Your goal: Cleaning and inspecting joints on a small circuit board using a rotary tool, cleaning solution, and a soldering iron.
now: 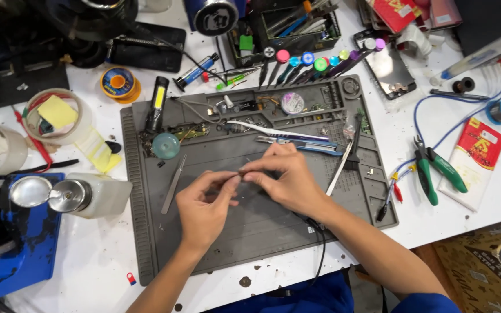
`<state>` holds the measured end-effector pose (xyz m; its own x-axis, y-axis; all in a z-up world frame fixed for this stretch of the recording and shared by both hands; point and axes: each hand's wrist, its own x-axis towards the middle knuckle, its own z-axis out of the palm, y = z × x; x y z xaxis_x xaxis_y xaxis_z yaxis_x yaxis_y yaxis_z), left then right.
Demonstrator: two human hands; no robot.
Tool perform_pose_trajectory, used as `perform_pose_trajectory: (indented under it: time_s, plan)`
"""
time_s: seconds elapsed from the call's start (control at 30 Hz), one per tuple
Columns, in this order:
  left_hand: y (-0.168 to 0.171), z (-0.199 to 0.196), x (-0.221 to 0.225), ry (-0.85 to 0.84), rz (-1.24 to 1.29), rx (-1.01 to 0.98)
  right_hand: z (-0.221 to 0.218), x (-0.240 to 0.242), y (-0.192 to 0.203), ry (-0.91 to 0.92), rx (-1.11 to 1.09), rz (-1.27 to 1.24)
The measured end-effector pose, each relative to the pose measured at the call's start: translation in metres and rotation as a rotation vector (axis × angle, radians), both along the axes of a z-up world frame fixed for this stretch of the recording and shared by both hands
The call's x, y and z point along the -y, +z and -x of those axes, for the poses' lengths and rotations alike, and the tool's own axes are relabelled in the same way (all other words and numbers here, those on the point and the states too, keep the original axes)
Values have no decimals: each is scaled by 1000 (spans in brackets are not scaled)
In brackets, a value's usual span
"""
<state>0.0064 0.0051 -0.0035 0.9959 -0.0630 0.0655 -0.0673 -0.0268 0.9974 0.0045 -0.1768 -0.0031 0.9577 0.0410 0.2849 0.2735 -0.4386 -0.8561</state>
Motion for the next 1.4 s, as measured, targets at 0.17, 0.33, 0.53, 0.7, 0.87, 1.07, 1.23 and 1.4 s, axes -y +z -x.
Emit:
perform_pose_trajectory:
  time_s: [0.17,0.33,0.53,0.7,0.87,1.07,1.23,1.4]
  plan:
    - [-9,-1,-1,18,-80,55,3,-2,12,14,5,56]
    - [-3,-2,-3,20,-240,145,2,0,21,42,13,106]
    - [-9,6,-8,-38,88,-104,3,7,5,61,-9,184]
    - [51,22,-27,70,-542,582,0,9,-4,44,-142,232]
    - [133,-50,-119,511,-1050,913,4,-3,14,125,-319,447]
    - [155,-89,-127,741,-1163,889,6,-4,11,149,-125,431]
    - [156,-98,-97,613,-931,905,5,0,16,87,-27,387]
    - [121,-90,-69,444,-752,822,5,4,34,21,71,316]
